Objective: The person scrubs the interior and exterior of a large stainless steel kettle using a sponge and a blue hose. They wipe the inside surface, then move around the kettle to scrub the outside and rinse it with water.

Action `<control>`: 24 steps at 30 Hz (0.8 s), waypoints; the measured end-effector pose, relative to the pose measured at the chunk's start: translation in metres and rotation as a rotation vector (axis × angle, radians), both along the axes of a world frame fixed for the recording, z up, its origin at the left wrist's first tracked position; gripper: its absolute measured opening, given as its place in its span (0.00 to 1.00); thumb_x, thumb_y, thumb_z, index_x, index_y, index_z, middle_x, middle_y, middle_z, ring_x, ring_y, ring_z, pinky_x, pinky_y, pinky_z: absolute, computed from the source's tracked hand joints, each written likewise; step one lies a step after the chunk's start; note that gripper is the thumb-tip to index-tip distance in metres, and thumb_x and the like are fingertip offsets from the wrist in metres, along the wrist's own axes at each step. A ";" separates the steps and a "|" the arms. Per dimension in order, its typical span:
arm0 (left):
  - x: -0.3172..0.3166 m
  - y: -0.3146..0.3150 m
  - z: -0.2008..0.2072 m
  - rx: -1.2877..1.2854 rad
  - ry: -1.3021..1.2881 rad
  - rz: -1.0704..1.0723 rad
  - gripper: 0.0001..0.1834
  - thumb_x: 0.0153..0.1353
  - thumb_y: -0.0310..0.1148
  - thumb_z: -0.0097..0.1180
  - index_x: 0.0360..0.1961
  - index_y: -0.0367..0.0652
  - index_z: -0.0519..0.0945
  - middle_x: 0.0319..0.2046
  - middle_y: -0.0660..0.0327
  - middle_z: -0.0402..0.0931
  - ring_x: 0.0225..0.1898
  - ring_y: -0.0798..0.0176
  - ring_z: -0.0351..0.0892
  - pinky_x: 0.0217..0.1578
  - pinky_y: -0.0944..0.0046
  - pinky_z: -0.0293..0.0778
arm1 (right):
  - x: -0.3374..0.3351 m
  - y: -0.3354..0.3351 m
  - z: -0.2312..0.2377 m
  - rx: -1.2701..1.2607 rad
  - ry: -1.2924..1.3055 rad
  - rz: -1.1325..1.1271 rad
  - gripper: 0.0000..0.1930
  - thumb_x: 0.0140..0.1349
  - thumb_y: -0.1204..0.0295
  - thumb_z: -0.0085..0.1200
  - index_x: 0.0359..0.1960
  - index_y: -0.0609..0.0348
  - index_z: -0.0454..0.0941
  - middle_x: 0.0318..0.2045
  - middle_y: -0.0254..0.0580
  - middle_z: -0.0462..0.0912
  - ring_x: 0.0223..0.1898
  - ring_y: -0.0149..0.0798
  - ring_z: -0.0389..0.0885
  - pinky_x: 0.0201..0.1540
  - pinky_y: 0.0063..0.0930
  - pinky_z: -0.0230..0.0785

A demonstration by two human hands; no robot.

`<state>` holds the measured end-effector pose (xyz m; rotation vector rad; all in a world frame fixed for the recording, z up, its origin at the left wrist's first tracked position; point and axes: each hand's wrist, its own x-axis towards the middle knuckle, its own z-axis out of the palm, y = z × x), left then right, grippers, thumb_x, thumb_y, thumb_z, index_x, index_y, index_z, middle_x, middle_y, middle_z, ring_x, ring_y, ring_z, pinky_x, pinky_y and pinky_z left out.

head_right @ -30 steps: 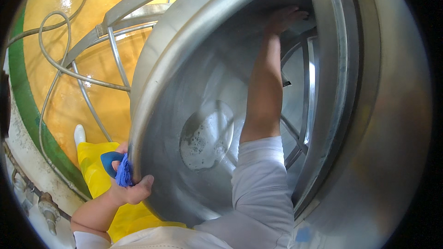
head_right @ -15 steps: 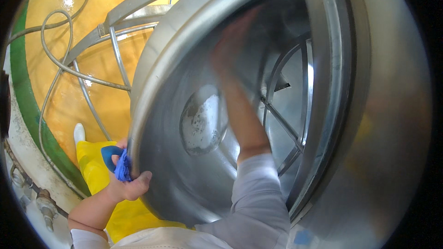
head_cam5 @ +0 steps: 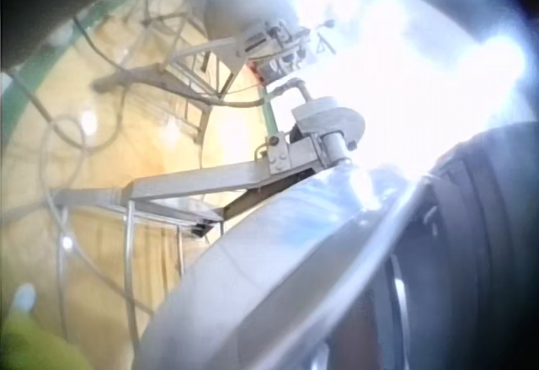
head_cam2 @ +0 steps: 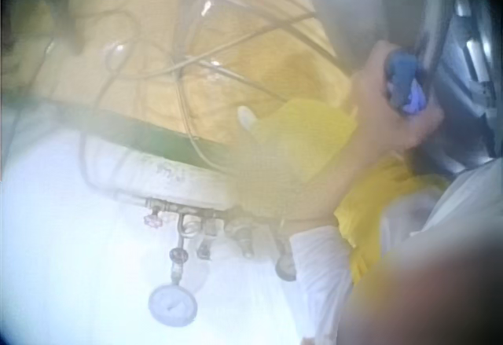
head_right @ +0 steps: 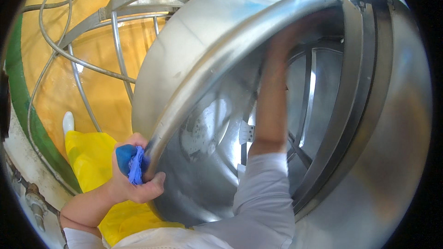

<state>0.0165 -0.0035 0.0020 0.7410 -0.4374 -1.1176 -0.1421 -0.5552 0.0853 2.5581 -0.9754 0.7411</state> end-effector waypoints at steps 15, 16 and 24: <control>0.003 -0.002 -0.001 -0.041 -0.036 0.024 0.21 0.38 0.30 0.71 0.31 0.41 0.72 0.17 0.66 0.74 0.17 0.74 0.70 0.22 0.73 0.68 | 0.013 -0.020 0.038 -0.043 -0.063 -0.053 0.41 0.77 0.51 0.32 0.76 0.72 0.35 0.77 0.63 0.36 0.78 0.53 0.35 0.78 0.44 0.28; 0.002 -0.004 -0.001 -0.014 -0.027 0.042 0.21 0.37 0.30 0.71 0.31 0.42 0.72 0.17 0.66 0.74 0.17 0.74 0.70 0.21 0.73 0.68 | 0.038 -0.034 0.041 -0.049 -0.101 -0.045 0.40 0.77 0.51 0.32 0.76 0.72 0.35 0.77 0.63 0.36 0.78 0.53 0.35 0.78 0.44 0.28; 0.003 -0.003 -0.002 -0.008 -0.062 0.009 0.20 0.38 0.30 0.71 0.30 0.42 0.72 0.16 0.67 0.71 0.16 0.74 0.68 0.21 0.73 0.67 | -0.021 -0.012 -0.020 0.014 -0.037 -0.077 0.39 0.78 0.52 0.31 0.76 0.72 0.36 0.77 0.63 0.38 0.78 0.54 0.38 0.78 0.44 0.30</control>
